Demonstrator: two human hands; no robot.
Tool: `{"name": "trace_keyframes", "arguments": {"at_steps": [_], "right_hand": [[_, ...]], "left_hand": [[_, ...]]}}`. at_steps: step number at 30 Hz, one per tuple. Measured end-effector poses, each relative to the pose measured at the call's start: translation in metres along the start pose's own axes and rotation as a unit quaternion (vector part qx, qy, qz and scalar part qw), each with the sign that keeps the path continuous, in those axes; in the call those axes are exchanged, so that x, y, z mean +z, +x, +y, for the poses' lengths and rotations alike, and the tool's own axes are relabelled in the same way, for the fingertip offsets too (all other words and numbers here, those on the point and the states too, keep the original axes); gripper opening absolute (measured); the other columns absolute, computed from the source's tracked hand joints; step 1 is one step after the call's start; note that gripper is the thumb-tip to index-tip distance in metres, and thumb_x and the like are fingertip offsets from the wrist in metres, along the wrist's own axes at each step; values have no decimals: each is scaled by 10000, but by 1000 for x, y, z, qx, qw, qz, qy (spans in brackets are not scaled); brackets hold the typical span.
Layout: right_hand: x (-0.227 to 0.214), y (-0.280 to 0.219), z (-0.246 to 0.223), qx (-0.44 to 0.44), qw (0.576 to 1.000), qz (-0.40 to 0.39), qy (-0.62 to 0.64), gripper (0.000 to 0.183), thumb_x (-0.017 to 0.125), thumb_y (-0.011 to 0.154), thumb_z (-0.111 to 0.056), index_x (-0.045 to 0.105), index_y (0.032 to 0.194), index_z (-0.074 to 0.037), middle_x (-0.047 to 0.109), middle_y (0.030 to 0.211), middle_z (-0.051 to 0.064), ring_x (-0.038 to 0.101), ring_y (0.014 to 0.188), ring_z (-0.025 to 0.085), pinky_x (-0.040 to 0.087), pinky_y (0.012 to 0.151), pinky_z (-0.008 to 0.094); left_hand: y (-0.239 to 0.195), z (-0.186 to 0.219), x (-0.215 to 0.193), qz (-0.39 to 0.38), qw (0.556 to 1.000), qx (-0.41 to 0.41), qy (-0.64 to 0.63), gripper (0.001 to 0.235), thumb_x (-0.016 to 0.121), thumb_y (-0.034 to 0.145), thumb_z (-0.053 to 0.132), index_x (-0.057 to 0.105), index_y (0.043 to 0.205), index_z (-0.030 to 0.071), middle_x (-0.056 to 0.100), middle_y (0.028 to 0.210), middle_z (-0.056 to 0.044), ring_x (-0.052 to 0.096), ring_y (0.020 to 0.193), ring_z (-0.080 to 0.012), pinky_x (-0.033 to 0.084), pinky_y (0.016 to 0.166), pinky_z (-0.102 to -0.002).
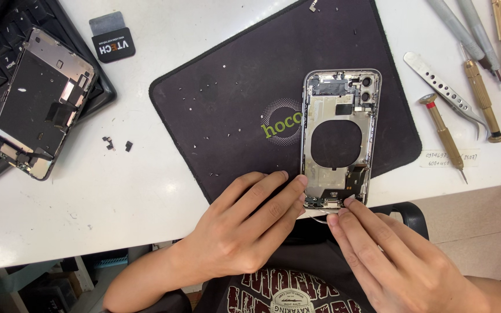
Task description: The person disassembles a smartphone using tweezers and a screwdriver, removes internal components, and places them on the work surface. The person then reassembles the phone by inserting components back into the chassis and securing them with screws.
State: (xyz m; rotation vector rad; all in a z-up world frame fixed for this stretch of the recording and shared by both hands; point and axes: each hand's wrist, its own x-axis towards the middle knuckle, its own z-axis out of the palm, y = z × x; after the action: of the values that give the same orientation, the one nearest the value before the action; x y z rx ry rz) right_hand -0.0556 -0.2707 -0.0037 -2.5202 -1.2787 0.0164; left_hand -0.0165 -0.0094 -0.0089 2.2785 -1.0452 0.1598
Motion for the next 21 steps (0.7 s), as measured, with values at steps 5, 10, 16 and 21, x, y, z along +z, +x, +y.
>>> {"name": "trace_keyframes", "arguments": {"at_steps": [5, 10, 16, 21], "right_hand": [[-1, 0, -1, -9, 1000, -1, -15, 326, 653, 783, 6, 721, 1078, 127, 684, 1128, 276, 723, 1040, 392, 619, 701, 399], [-2, 2, -4, -3, 999, -11, -30, 346, 641, 768, 10, 720, 1083, 132, 692, 1126, 280, 722, 1033, 384, 613, 694, 393], [-6, 2, 12, -28, 999, 25, -1, 368, 632, 799, -43, 703, 1116, 129, 688, 1124, 262, 715, 1056, 372, 620, 809, 398], [-2, 4, 15, -28, 997, 73, 26, 308, 680, 769, 27, 725, 1054, 137, 702, 1044, 251, 730, 990, 379, 641, 777, 398]], "left_hand": [[-1, 0, 0, -5, 1000, 3, 6, 193, 724, 911, 81, 758, 1059, -38, 693, 1285, -181, 673, 1164, -315, 565, 960, -431], [-1, 1, 2, 0, 1000, -2, 10, 171, 726, 943, 86, 760, 1072, -21, 691, 1295, -165, 672, 1176, -300, 563, 967, -423], [-2, 0, 0, -3, 1000, 5, 11, 182, 725, 929, 89, 762, 1066, -26, 694, 1293, -170, 672, 1170, -303, 564, 962, -424], [-1, 0, 1, 0, 1000, 2, 7, 173, 730, 940, 88, 757, 1068, -25, 695, 1295, -165, 672, 1170, -300, 564, 961, -426]]}}
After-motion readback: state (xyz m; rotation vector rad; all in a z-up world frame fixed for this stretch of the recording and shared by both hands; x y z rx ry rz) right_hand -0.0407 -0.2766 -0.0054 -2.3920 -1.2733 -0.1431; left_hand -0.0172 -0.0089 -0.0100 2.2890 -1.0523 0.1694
